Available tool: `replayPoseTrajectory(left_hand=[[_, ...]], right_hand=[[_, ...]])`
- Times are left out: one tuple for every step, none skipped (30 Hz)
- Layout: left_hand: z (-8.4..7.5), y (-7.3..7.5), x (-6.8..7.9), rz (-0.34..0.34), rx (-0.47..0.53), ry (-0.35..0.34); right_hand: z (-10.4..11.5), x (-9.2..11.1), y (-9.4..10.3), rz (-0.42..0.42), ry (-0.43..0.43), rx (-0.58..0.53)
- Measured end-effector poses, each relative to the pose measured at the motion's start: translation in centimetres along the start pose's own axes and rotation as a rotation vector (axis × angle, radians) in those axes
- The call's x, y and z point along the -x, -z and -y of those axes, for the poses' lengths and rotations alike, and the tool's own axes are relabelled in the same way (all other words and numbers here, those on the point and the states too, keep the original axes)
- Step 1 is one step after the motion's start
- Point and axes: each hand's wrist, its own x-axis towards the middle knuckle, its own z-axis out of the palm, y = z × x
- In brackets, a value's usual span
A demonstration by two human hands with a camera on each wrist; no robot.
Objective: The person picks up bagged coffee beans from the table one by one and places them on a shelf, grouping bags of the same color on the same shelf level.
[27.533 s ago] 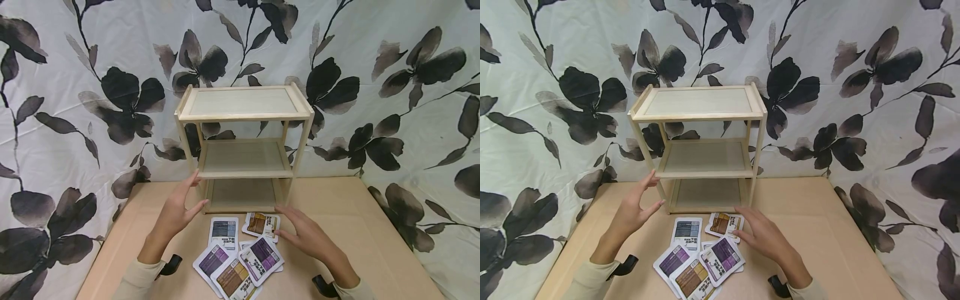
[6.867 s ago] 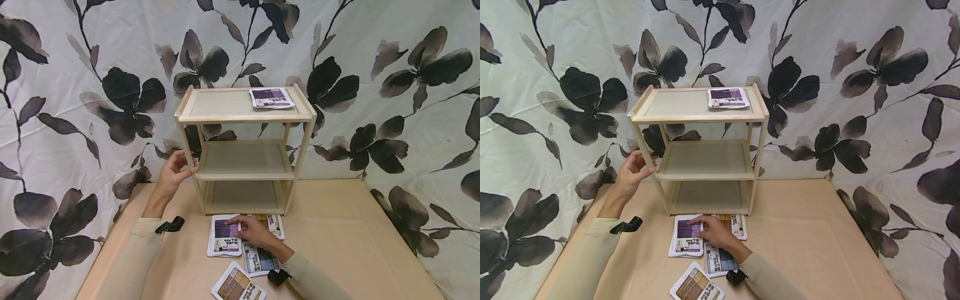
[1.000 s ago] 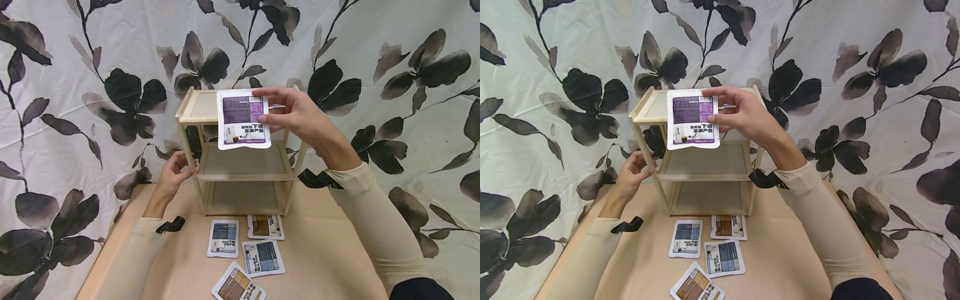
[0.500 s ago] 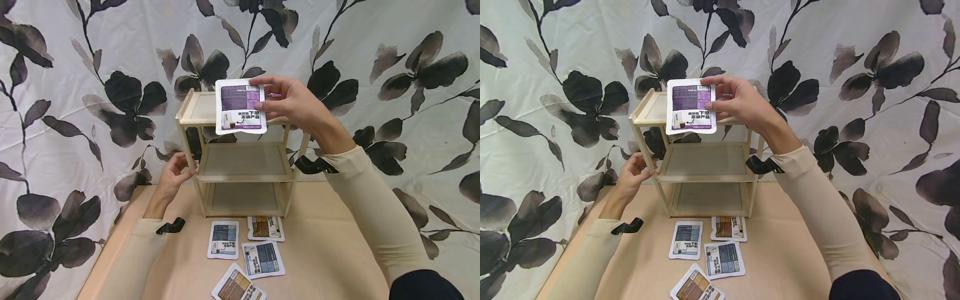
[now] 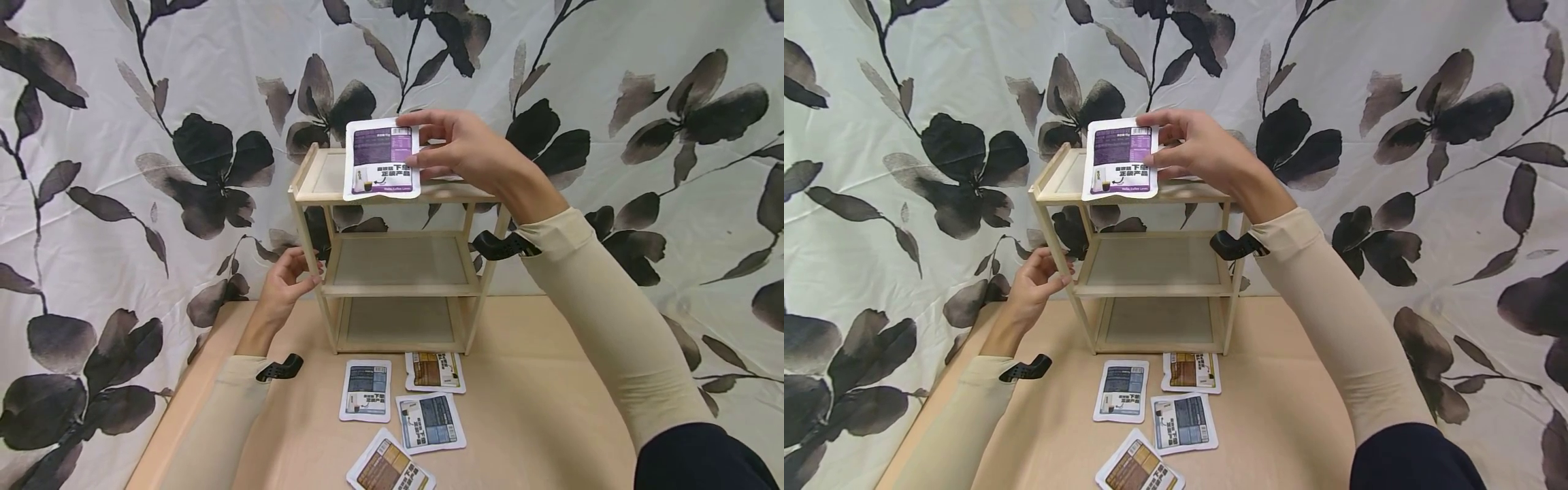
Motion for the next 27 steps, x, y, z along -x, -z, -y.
replayPoseTrajectory(left_hand=[[0.0,0.0,0.0,0.001,0.002,0.000],[0.0,0.0,0.0,0.002,0.003,0.000],[0.0,0.1,-0.1,0.002,0.003,0.000],[0.1,0.1,-0.1,0.002,0.004,0.001],[0.1,0.1,-0.2,0.002,0.004,0.001],[0.1,0.1,-0.2,0.002,0.003,0.001],[0.2,0.1,-0.2,0.003,0.004,0.000],[0.2,0.2,-0.2,0.003,0.003,0.000],[0.2,0.2,-0.3,0.003,0.000,0.001],[0.2,0.2,-0.3,0.004,-0.003,0.001],[0.3,0.2,-0.3,0.004,-0.005,0.001],[0.3,0.3,-0.4,0.004,-0.006,0.000],[0.3,0.3,-0.4,0.005,-0.009,-0.002],[0.3,0.2,-0.4,0.004,-0.012,-0.004],[0.4,0.3,-0.4,0.005,-0.014,-0.007],[0.4,0.3,-0.4,0.005,-0.016,-0.010],[0.4,0.3,-0.4,0.006,-0.018,-0.012],[0.5,0.3,-0.4,0.006,-0.020,-0.015],[0.5,0.3,-0.4,0.007,-0.023,-0.016],[0.6,0.3,-0.4,0.007,-0.024,-0.017],[0.6,0.3,-0.4,0.007,-0.026,-0.018],[0.6,0.3,-0.3,0.007,-0.028,-0.019],[0.6,0.3,-0.3,0.007,-0.029,-0.020],[0.6,0.3,-0.2,0.007,-0.029,-0.020],[0.6,0.3,-0.2,0.008,-0.030,-0.020],[0.6,0.3,-0.2,0.008,-0.028,-0.023],[0.6,0.3,-0.2,0.009,-0.027,-0.027]], right_hand=[[0.1,-0.2,0.0,0.004,-0.010,0.003],[0.2,-0.4,0.0,0.008,-0.018,0.009],[0.2,-0.6,0.1,0.015,-0.025,0.015],[0.3,-0.8,0.1,0.019,-0.033,0.021],[0.3,-1.1,0.1,0.024,-0.039,0.022],[0.4,-1.3,0.1,0.028,-0.047,0.022],[0.4,-1.5,0.2,0.031,-0.055,0.023],[0.4,-1.7,0.2,0.035,-0.063,0.024],[0.5,-2.0,0.2,0.038,-0.071,0.026],[0.5,-2.2,0.1,0.040,-0.082,0.030],[0.5,-2.4,0.1,0.041,-0.095,0.032],[0.5,-2.7,0.1,0.041,-0.109,0.036],[0.6,-2.8,0.0,0.041,-0.119,0.043],[0.6,-2.9,0.0,0.041,-0.130,0.049],[0.6,-3.1,-0.1,0.040,-0.140,0.055],[0.6,-3.2,-0.1,0.036,-0.152,0.060],[0.6,-3.3,-0.2,0.032,-0.160,0.061],[0.6,-3.4,-0.2,0.028,-0.168,0.061],[0.6,-3.6,-0.2,0.023,-0.173,0.068],[0.5,-3.6,-0.3,0.017,-0.181,0.076],[0.4,-3.7,-0.3,0.010,-0.186,0.083],[0.3,-3.8,-0.4,0.002,-0.191,0.087],[0.3,-3.9,-0.4,-0.005,-0.193,0.097],[0.2,-3.8,-0.5,-0.011,-0.196,0.119],[0.1,-3.8,-0.5,-0.018,-0.198,0.147],[0.1,-3.8,-0.5,-0.026,-0.201,0.174],[0.0,-3.7,-0.5,-0.032,-0.201,0.213]])
